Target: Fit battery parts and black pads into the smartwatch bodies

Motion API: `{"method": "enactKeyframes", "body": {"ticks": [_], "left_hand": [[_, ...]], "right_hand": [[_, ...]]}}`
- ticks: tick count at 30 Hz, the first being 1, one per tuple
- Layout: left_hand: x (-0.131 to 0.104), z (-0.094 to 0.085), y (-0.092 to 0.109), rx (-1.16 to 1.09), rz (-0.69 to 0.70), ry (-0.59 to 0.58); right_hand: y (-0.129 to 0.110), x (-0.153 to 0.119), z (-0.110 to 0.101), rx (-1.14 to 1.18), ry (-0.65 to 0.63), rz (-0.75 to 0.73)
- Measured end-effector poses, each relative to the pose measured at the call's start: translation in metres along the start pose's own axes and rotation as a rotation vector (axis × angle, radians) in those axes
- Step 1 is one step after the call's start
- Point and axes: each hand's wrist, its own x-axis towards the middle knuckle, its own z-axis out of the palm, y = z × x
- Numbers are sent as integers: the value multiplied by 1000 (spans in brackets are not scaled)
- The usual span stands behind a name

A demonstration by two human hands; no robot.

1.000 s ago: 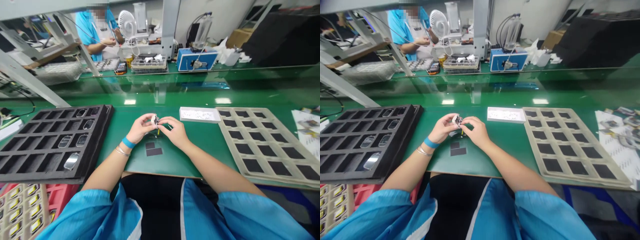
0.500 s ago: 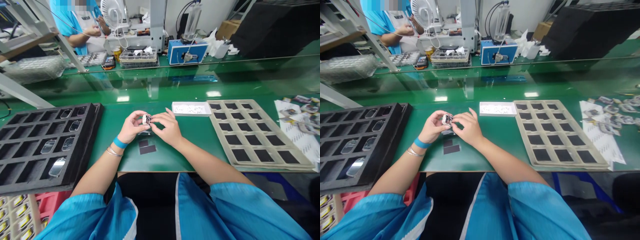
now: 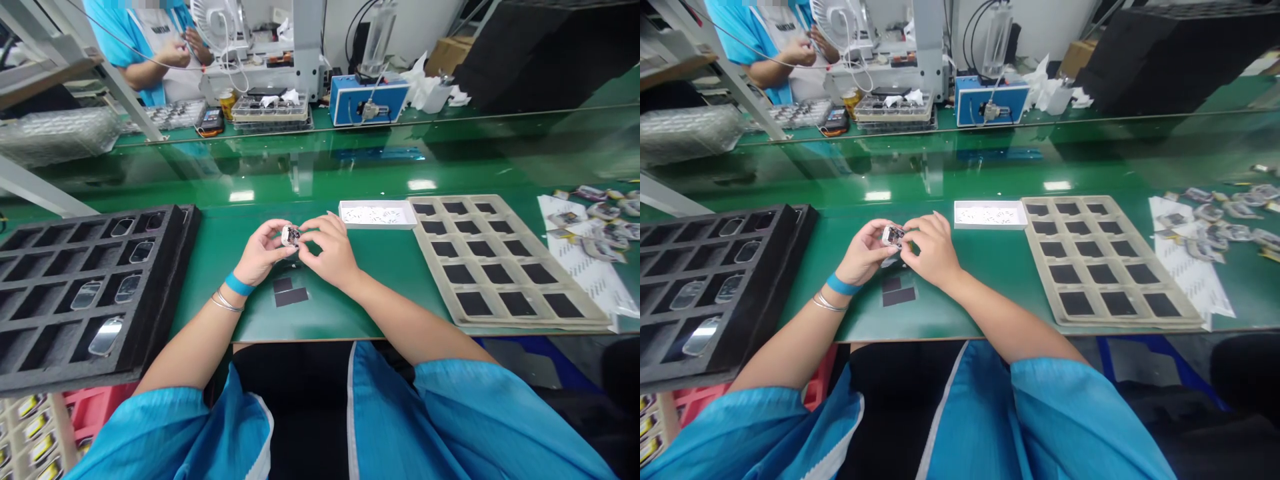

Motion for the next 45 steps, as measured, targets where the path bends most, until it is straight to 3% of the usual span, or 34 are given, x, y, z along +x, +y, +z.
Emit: {"method": "enactKeyframes", "body": {"ticks": [6,12,16,19,24,28,39,45], "left_hand": [[-2,-1,8,-166,-141,-6],[-3,-4,11,-236,-215,-18],[-3,-5,10,-223,-231,-27],[-3,-6,12,-247,-248,-66],[-5,-5,15,-317,-271,-135],[-6,-3,15,-339,-270,-161],[-6,-4,8,-259,-287,-229],[-6,-3,5,-266,-344,-241]], "right_hand": [[16,14,-19,-35,81,103],[77,25,-54,-400,123,389],[100,25,-60,-384,75,518],[86,25,-49,-117,17,467],[30,17,-18,429,-75,419],[0,9,-2,658,-128,423],[-11,4,3,593,-103,276],[-15,5,-1,388,-93,234]]}}
